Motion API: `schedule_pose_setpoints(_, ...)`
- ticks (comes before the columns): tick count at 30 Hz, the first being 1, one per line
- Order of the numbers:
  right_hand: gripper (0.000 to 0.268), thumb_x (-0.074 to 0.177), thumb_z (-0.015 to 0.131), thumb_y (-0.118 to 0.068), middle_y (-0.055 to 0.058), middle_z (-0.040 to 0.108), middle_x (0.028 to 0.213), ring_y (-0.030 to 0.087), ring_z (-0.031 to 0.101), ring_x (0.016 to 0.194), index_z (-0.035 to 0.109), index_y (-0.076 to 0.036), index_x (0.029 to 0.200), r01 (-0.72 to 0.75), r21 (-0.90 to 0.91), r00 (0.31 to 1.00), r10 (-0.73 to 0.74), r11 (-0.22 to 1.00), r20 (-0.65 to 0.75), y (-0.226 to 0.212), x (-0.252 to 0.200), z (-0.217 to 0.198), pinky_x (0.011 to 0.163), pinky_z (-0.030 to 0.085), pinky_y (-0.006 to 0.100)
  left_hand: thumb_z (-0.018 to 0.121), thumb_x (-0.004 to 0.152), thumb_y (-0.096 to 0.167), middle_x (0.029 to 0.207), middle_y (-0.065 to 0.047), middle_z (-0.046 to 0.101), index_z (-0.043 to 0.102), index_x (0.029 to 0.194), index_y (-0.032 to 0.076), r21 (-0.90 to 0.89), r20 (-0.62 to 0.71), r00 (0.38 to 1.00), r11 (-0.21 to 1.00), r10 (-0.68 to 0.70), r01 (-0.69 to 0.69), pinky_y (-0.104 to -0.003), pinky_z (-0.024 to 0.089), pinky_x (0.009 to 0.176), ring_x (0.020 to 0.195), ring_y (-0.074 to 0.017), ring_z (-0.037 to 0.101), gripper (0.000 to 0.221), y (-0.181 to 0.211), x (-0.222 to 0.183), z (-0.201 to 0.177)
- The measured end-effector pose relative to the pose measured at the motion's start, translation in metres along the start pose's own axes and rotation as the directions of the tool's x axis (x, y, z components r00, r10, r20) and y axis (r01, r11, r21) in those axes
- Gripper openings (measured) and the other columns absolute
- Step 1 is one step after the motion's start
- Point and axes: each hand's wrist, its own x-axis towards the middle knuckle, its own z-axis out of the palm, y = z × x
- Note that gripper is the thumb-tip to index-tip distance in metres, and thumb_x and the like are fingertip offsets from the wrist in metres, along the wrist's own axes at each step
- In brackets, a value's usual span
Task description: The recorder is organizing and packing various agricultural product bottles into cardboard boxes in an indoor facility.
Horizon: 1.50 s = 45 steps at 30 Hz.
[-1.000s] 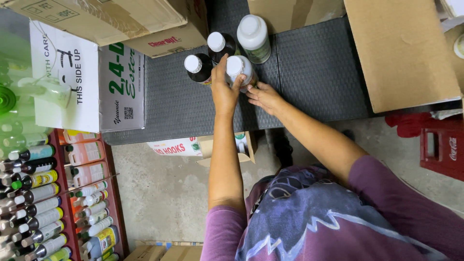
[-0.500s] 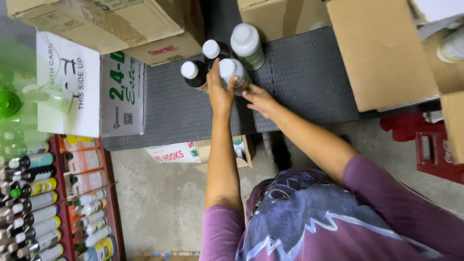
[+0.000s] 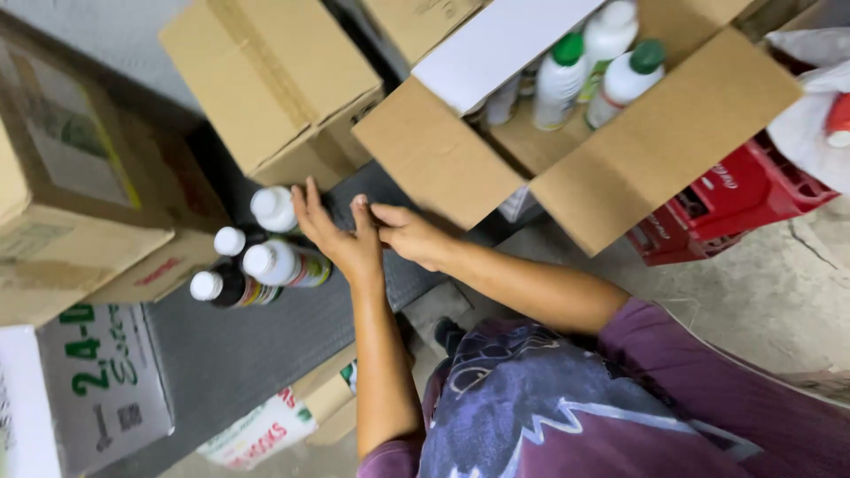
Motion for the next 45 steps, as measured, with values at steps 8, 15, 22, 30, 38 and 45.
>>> schedule_pose_setpoints(8, 0.047, 0.106, 0.052, -0.006, 0.011, 0.054, 0.152, 0.018, 0.048, 0.141, 0.045, 0.001, 0.152, 0.316, -0.33, 0.926, -0.364, 0.89, -0.095, -0.101, -0.059, -0.113, 0.118, 0.038, 0.032, 0.073, 0.097, 0.008, 0.149, -0.02, 0.055, 0.059, 0.142, 0.005, -0.304, 0.175, 0.972, 0.948, 0.155, -0.097, -0.044, 0.039, 0.121, 0.142, -0.0373, 0.052, 0.047, 0.115, 0.009, 0.098)
schedule_pose_setpoints(15, 0.042, 0.098, 0.066, -0.019, 0.018, 0.062, 0.139, 0.034, 0.061, 0.125, 0.058, -0.005, 0.137, -0.127, -0.944, 0.957, -0.212, 0.306, -0.197, -0.22, -0.122, -0.191, 0.105, 0.05, 0.04, 0.069, 0.1, 0.011, 0.114, -0.018, 0.072, 0.073, 0.12, 0.002, -0.362, 0.429, 0.888, 0.932, 0.163, 0.004, -0.04, 0.054, 0.099, 0.108, -0.0306, 0.069, 0.022, 0.145, -0.01, 0.206)
schedule_pose_setpoints(22, 0.04, 0.091, 0.071, -0.01, 0.023, 0.063, 0.134, 0.041, 0.059, 0.124, 0.065, -0.003, 0.13, 0.07, -0.974, 0.92, -0.392, 0.217, -0.021, -0.22, -0.106, -0.331, 0.105, 0.047, 0.045, 0.077, 0.088, 0.021, 0.119, -0.02, 0.07, 0.067, 0.126, 0.003, -0.217, 0.572, 0.817, 0.974, 0.075, 0.063, -0.039, 0.055, 0.095, 0.107, -0.0332, 0.069, 0.044, 0.132, -0.023, 0.321)
schedule_pose_setpoints(30, 0.045, 0.09, 0.062, 0.003, 0.023, 0.068, 0.125, 0.039, 0.066, 0.112, 0.066, -0.005, 0.135, -0.053, -0.919, 0.874, -0.427, 0.392, -0.233, -0.22, -0.09, -0.397, 0.095, 0.053, 0.043, 0.09, 0.068, 0.035, 0.131, -0.031, 0.058, 0.05, 0.136, -0.005, 0.027, 0.523, 0.828, 0.974, -0.205, 0.224, -0.047, 0.045, 0.102, 0.123, -0.0458, 0.055, 0.088, 0.129, -0.032, 0.404)
schedule_pose_setpoints(38, 0.047, 0.091, 0.056, 0.012, 0.018, 0.071, 0.126, 0.025, 0.073, 0.11, 0.064, -0.003, 0.135, 0.08, -0.808, 0.839, -0.477, 0.584, -0.262, -0.217, -0.089, -0.402, 0.094, 0.056, 0.033, 0.095, 0.065, 0.042, 0.115, -0.023, 0.072, 0.066, 0.121, 0.0, 0.168, 0.499, 0.837, 0.972, -0.226, 0.162, -0.044, 0.055, 0.094, 0.107, -0.0397, 0.07, 0.076, 0.12, -0.025, 0.412)
schedule_pose_setpoints(45, 0.053, 0.092, 0.057, 0.014, 0.019, 0.072, 0.125, 0.023, 0.073, 0.112, 0.059, -0.002, 0.142, 0.215, -0.766, 0.821, -0.537, 0.606, -0.194, -0.21, -0.091, -0.414, 0.098, 0.057, 0.034, 0.094, 0.067, 0.036, 0.11, -0.021, 0.072, 0.066, 0.113, 0.0, 0.099, 0.487, 0.873, 0.995, -0.028, -0.023, -0.044, 0.056, 0.084, 0.099, -0.0392, 0.07, 0.065, 0.174, -0.023, 0.352)
